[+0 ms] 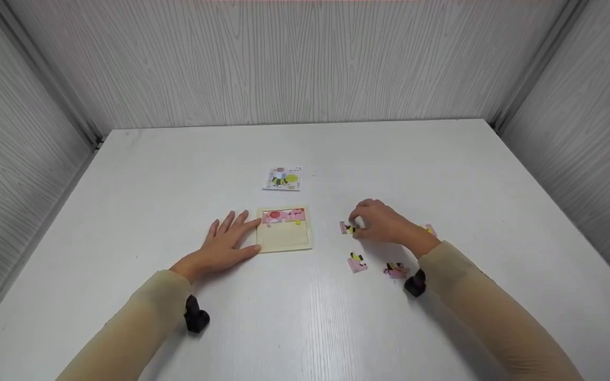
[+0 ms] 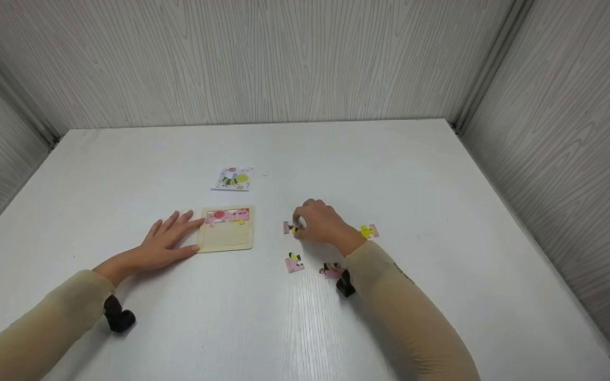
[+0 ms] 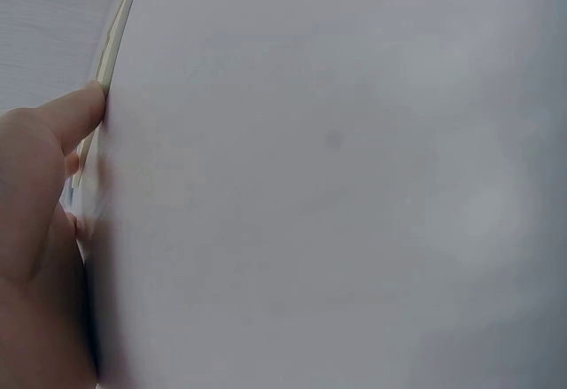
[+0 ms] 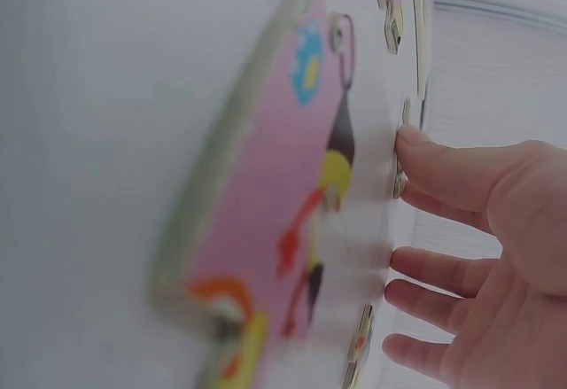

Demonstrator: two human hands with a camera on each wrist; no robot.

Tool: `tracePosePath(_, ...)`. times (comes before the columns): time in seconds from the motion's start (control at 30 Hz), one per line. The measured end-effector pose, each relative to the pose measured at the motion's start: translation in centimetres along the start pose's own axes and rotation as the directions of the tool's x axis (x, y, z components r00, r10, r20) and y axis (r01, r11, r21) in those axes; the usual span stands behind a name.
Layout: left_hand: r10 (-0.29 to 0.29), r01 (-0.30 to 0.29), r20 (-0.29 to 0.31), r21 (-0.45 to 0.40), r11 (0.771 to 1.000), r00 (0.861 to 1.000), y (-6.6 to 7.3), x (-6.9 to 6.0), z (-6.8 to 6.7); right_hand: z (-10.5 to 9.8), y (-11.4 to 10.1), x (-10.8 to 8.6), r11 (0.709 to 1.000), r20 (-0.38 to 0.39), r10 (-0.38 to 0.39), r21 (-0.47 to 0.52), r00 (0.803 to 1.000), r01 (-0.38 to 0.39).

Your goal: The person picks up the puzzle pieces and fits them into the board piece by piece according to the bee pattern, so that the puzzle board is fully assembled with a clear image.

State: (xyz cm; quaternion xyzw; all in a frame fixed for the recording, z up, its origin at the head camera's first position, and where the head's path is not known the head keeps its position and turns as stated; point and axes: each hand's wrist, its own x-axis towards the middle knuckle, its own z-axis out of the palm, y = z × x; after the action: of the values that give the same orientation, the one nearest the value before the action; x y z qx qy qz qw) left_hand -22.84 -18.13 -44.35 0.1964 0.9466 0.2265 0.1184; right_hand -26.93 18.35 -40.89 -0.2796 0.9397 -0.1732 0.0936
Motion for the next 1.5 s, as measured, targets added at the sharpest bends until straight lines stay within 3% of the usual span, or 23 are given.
tracePosePath(0.43, 0.011, -0.011, -0.019, 0.004, 1.0, 1.0, 0.1, -0.1, 0.0, 0.3, -0.1, 0.5, 0.998, 0.013, 0.064, 0.015, 0.998, -0.064)
tracePosePath(0.8, -0.007, 0.007, -0.012, 0.008, 1.0, 1.0, 0.1, -0.1, 0.0, -0.4, -0.7, 0.6, 1.0, -0.035, 0.006, -0.016, 0.999, -0.007)
tracePosePath(1.2, 0.009, -0.009, -0.016, 0.008, 1.0, 1.0, -0.1, -0.1, 0.1, -0.1, -2.4, 1.3, 0.997, -0.067, -0.037, 0.072, 0.997, 0.041)
tracePosePath(1.5, 0.016, -0.016, -0.026, 0.004, 1.0, 1.0, 0.0, -0.2, 0.1, 0.3, -4.5, 2.5, 0.998, -0.045, -0.033, 0.06, 0.998, 0.036)
